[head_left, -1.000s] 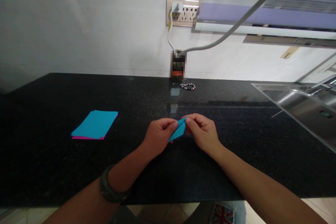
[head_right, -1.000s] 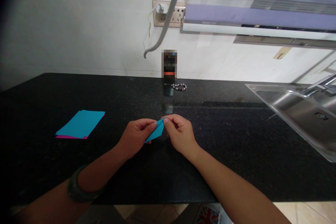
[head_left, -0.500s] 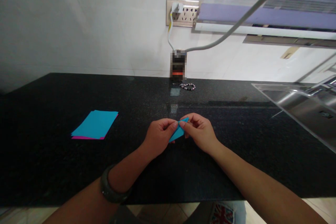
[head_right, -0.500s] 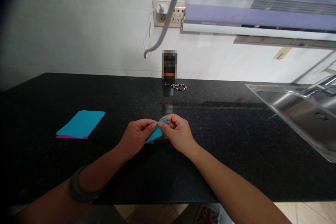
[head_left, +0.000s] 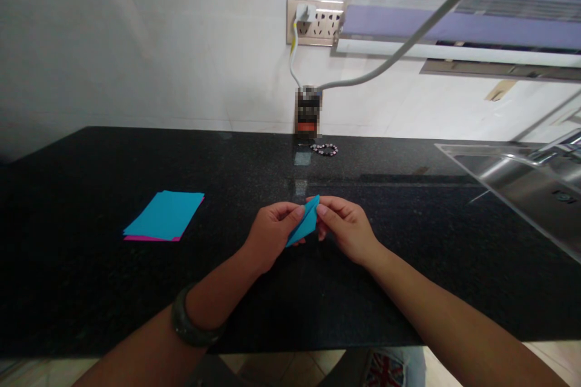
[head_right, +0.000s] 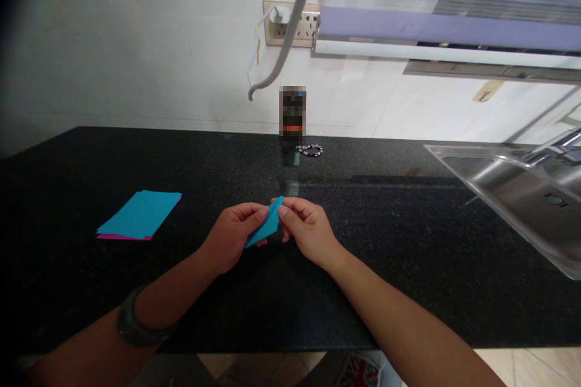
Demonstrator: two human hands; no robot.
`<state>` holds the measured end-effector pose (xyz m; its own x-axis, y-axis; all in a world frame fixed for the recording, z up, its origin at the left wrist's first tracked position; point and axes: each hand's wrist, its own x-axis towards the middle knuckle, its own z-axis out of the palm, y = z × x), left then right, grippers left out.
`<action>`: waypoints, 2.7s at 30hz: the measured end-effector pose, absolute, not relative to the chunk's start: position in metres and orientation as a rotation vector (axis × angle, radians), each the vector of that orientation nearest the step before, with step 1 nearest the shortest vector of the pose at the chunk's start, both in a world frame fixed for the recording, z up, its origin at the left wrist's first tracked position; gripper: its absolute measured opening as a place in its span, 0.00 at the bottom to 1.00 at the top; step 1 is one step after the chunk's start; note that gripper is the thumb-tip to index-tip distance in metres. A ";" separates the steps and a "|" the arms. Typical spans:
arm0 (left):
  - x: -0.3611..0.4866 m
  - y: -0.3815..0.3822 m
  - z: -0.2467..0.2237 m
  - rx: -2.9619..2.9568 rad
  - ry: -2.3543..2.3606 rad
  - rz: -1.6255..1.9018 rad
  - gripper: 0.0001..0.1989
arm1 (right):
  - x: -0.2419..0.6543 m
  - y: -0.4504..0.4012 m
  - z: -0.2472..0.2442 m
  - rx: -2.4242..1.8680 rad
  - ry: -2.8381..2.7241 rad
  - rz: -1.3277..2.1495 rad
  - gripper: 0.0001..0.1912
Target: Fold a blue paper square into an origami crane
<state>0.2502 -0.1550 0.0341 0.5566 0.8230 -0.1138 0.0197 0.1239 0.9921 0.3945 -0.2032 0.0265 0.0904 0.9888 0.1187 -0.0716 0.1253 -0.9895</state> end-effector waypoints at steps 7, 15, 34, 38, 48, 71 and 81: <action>0.250 -0.156 0.035 1.283 0.778 0.651 0.15 | 0.397 -0.203 0.022 -1.053 -1.128 1.126 0.15; 0.249 -0.155 0.034 1.252 0.766 0.659 0.14 | 0.396 -0.203 0.026 -1.075 -1.126 1.150 0.14; 0.249 -0.156 0.033 1.264 0.772 0.626 0.13 | 0.395 -0.202 0.026 -1.080 -1.091 1.167 0.09; 0.249 -0.158 0.037 1.295 0.795 0.619 0.12 | 0.394 -0.202 0.027 -1.083 -1.086 1.177 0.09; 0.251 -0.160 0.040 1.323 0.801 0.617 0.11 | 0.393 -0.203 0.031 -1.164 -1.109 1.129 0.09; 0.250 -0.158 0.036 1.512 0.794 0.583 0.12 | 0.391 -0.204 0.032 -1.269 -1.119 1.104 0.09; 0.249 -0.159 0.035 1.497 0.804 0.583 0.11 | 0.394 -0.201 0.029 -1.214 -1.137 1.103 0.17</action>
